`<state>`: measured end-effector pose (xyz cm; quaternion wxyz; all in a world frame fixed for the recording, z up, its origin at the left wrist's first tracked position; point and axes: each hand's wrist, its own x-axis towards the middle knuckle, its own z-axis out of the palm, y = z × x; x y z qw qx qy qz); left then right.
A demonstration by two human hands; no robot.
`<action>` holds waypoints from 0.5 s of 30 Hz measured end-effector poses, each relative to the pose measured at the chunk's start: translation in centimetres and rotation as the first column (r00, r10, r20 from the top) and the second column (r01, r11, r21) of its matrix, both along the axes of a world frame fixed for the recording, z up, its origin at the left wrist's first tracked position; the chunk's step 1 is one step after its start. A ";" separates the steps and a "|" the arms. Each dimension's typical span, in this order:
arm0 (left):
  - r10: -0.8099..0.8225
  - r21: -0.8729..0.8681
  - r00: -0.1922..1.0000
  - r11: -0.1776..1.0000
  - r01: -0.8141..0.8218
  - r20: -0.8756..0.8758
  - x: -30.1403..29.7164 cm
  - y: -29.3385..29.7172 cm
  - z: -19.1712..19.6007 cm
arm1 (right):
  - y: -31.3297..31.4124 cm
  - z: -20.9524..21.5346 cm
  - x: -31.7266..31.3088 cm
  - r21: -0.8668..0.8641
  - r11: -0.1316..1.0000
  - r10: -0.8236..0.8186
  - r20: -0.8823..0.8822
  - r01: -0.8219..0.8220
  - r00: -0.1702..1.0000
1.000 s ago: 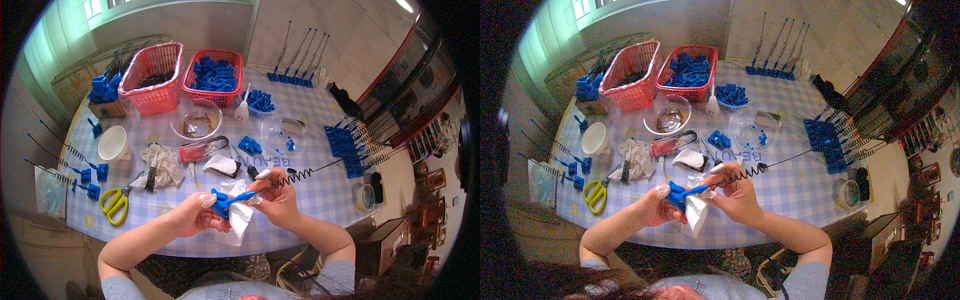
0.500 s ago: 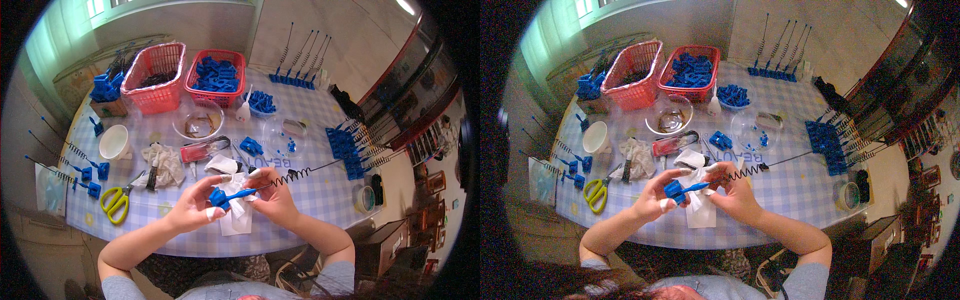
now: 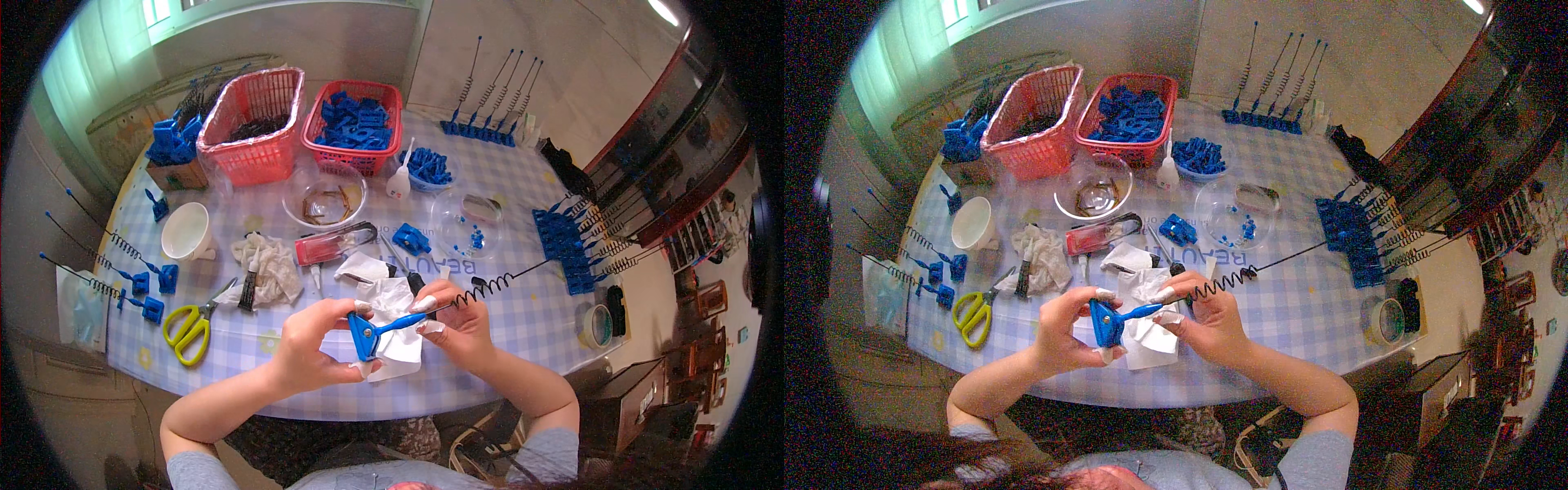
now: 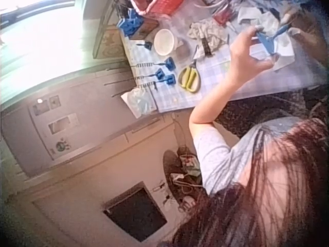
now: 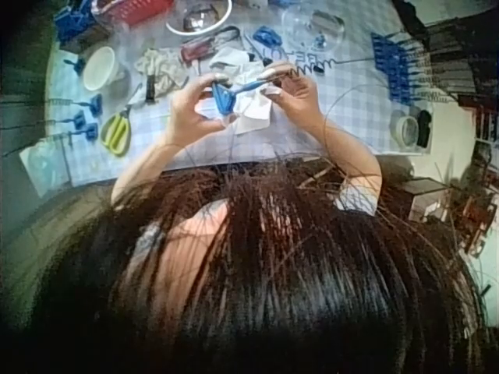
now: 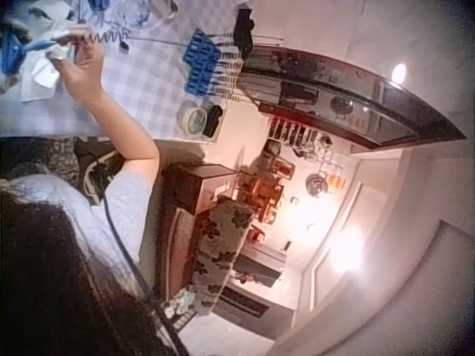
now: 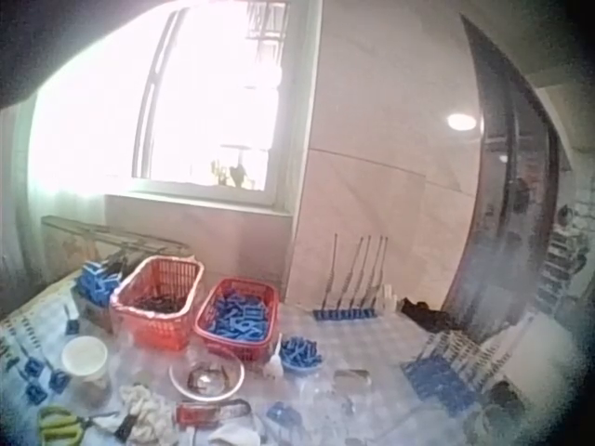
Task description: The person assembles small blue plastic housings with metal springs and wire components by hand, wiping the parts with a cleaning cloth as they work.
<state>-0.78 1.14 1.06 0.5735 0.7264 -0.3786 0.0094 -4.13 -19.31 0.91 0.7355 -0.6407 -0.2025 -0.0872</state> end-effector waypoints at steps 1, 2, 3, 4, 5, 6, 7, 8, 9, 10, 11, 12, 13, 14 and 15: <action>-0.004 0.043 0.999 0.999 0.002 0.050 0.0 0.1 -0.1 | 0.0 0.0 -0.1 0.003 1.000 -0.012 -0.002 0.012 1.000; -0.003 0.043 0.999 0.999 0.001 0.049 0.0 0.1 -0.1 | -0.1 0.0 -0.1 0.003 1.000 -0.012 -0.002 0.012 1.000; 0.007 0.033 0.997 0.999 -0.010 0.075 0.0 0.0 -0.1 | -0.1 0.0 -0.1 0.021 1.000 -0.002 -0.006 0.002 1.000; 0.018 0.022 0.995 1.000 -0.021 0.100 0.0 0.0 -0.1 | -0.1 0.1 -0.1 0.040 0.999 0.008 -0.010 -0.008 1.000; 0.020 0.023 0.995 0.999 -0.022 0.100 0.0 0.0 0.0 | 0.0 0.0 -0.1 0.041 0.999 0.010 -0.010 -0.010 1.000; 0.038 0.027 0.988 0.999 -0.042 0.151 0.1 -0.1 0.2 | 0.0 -0.1 -0.1 0.043 0.999 0.004 -0.017 -0.003 1.000; 0.055 0.030 0.978 0.998 -0.062 0.201 0.1 -0.1 0.4 | 0.0 -0.1 -0.1 0.045 0.999 -0.002 -0.024 0.003 1.000; 0.055 0.029 0.978 0.998 -0.063 0.202 0.1 -0.1 0.3 | 0.0 -0.2 -0.2 0.045 0.999 -0.001 -0.024 0.003 1.000; 0.064 0.036 0.971 0.997 -0.074 0.232 0.0 -0.1 0.2 | 0.0 -0.3 -0.1 0.077 0.997 0.011 -0.015 -0.010 1.000; 0.073 0.042 0.962 0.995 -0.087 0.263 0.0 0.0 0.2 | -0.1 -0.4 -0.1 0.110 0.994 0.024 -0.006 -0.023 1.000; 0.072 0.042 0.962 0.995 -0.086 0.262 0.0 -0.1 0.2 | -0.1 -0.4 -0.1 0.110 0.994 0.023 -0.007 -0.022 1.000; 0.075 0.044 0.949 0.995 -0.093 0.306 0.1 -0.1 0.3 | -0.1 -0.3 -0.1 0.105 0.994 0.029 -0.008 -0.028 1.000; 0.078 0.045 0.933 0.994 -0.100 0.350 0.1 -0.2 0.3 | -0.1 -0.2 -0.1 0.101 0.994 0.034 -0.009 -0.033 0.999; 0.078 0.045 0.933 0.994 -0.100 0.350 0.2 -0.2 0.3 | 0.0 -0.1 -0.1 0.101 0.994 0.035 -0.009 -0.033 0.999; 0.076 0.048 0.920 0.994 -0.102 0.385 0.2 -0.2 0.3 | 0.1 0.0 -0.1 0.112 0.994 0.014 -0.014 -0.012 1.000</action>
